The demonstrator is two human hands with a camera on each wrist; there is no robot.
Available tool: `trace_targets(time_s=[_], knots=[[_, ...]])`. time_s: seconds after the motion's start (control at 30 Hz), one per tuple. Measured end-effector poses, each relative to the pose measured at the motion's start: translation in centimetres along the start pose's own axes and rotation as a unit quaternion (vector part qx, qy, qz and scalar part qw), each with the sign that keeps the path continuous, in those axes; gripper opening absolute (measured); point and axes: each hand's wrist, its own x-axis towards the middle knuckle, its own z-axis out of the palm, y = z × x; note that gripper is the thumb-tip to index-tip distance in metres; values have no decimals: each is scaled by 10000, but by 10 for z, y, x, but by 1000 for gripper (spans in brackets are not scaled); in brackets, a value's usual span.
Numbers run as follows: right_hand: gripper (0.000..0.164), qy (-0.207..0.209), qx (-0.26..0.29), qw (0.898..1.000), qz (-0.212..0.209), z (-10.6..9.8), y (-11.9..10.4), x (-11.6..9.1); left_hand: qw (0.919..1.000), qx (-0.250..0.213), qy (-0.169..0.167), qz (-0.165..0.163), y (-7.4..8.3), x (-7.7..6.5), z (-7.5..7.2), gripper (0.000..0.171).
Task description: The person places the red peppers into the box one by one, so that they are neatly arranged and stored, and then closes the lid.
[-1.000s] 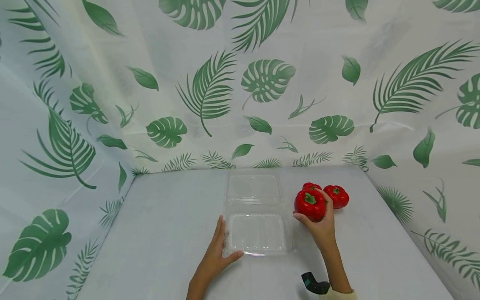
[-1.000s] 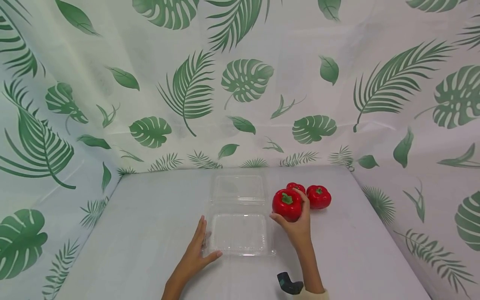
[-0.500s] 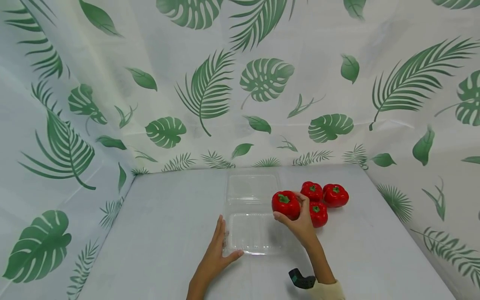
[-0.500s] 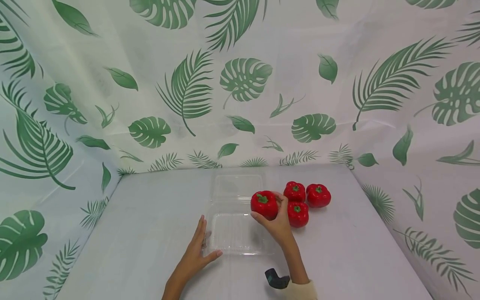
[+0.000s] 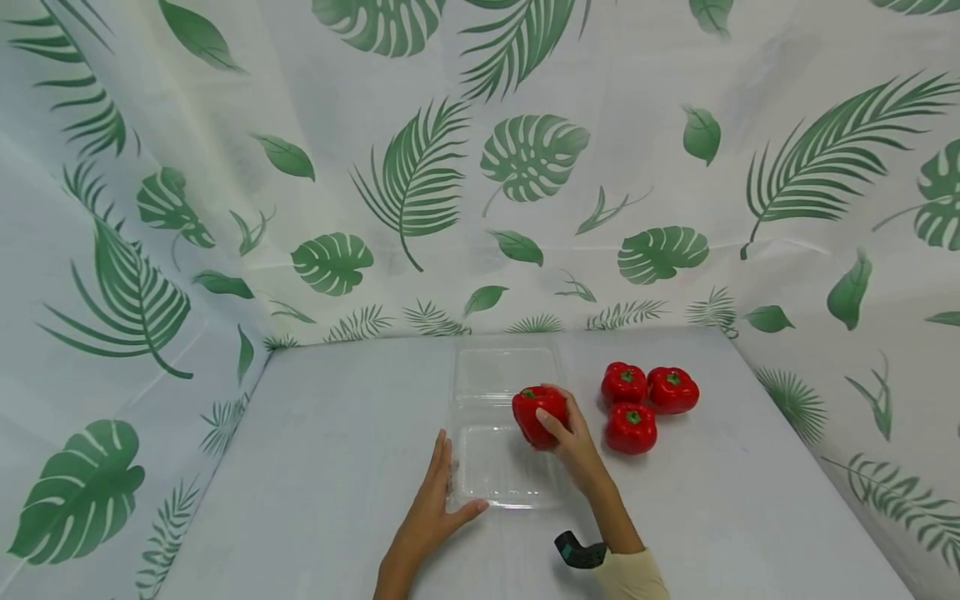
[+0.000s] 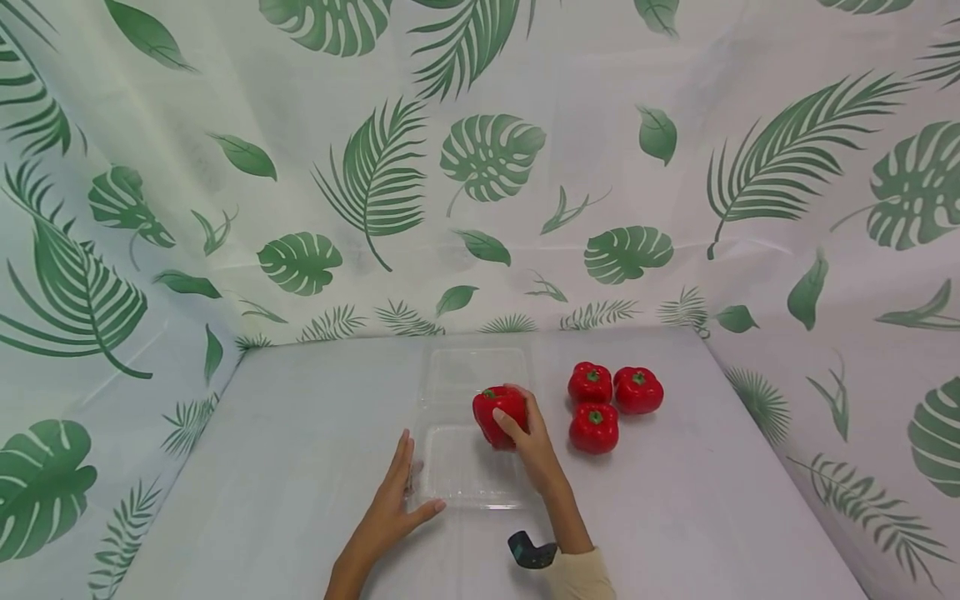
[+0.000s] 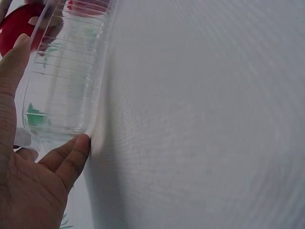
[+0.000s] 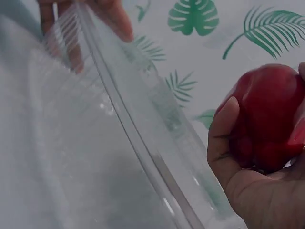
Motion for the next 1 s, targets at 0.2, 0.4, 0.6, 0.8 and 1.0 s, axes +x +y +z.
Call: trace_targets(time_s=[0.2, 0.4, 0.6, 0.8, 1.0], knots=[[71, -44, -342, 9983, 478, 9, 6, 3, 10000, 75, -12, -13, 1, 0, 0, 111], [86, 58, -1687, 9853, 258, 19, 14, 9, 9999, 138, -38, 17, 3, 2, -3, 110], [86, -34, -2831, 9590, -110, 30, 22, 14, 9999, 152, -23, 10, 4, 2, -3, 110], [80, -29, -3124, 9494, -334, 35, 27, 18, 9998, 117, -44, -155, 4, 2, -1, 109], [80, -89, -3269, 9446, -298, 37, 31, 18, 9998, 124, -70, -121, 2, 1, 1, 109]])
